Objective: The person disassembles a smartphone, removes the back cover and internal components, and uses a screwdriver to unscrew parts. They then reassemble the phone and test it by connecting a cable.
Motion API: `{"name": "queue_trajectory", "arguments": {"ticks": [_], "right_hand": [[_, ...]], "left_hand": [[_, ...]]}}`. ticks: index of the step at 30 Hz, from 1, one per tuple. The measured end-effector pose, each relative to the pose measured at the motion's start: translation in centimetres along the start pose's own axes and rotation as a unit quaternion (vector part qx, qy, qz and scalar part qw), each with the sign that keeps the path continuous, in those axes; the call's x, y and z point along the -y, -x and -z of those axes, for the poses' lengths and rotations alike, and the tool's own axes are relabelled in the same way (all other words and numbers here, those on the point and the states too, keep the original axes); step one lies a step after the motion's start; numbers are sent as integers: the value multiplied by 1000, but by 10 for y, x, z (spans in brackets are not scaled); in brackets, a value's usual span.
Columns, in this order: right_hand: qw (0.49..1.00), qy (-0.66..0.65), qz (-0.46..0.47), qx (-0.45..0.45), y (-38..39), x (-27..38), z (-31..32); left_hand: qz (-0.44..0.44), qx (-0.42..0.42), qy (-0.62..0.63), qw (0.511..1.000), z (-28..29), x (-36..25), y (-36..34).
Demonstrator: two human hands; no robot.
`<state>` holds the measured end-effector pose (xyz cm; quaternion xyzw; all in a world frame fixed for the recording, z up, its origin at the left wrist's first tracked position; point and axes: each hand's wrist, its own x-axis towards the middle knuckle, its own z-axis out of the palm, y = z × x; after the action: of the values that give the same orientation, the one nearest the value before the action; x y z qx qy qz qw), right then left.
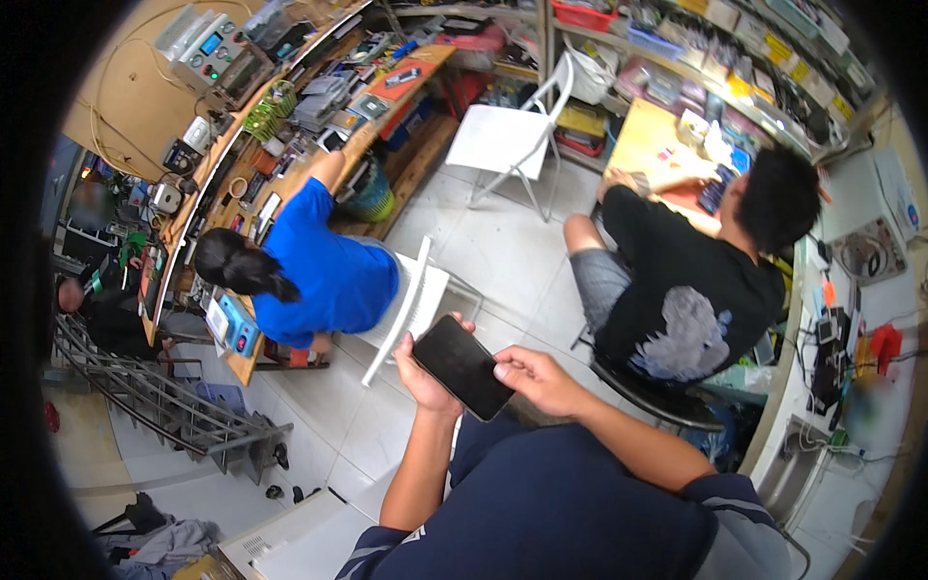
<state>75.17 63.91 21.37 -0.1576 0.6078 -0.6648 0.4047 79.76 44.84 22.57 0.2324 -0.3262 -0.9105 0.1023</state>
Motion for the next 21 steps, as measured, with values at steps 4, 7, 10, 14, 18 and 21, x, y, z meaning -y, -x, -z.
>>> {"name": "queue_trajectory", "arguments": {"ticks": [4, 7, 10, 14, 18, 21], "right_hand": [[999, -29, -18, 35, -77, 9, -49], [988, -101, 2, 117, -128, 32, -53], [978, -89, -10, 189, -175, 63, -68], [978, -30, -20, 204, -253, 70, -69], [982, 39, 3, 186, -334, 81, -57], [984, 60, 52, 159, -411, 106, -54]], "left_hand": [[-27, -22, -14, 999, 57, -51, -42], [0, 41, 66, 997, 77, -97, -82], [26, 23, 91, 995, 67, -144, -105], [-33, -15, 98, 995, 78, -177, -139], [-53, -36, 127, 990, 86, -194, -182], [-81, -113, 99, 985, 89, -183, -230]]}}
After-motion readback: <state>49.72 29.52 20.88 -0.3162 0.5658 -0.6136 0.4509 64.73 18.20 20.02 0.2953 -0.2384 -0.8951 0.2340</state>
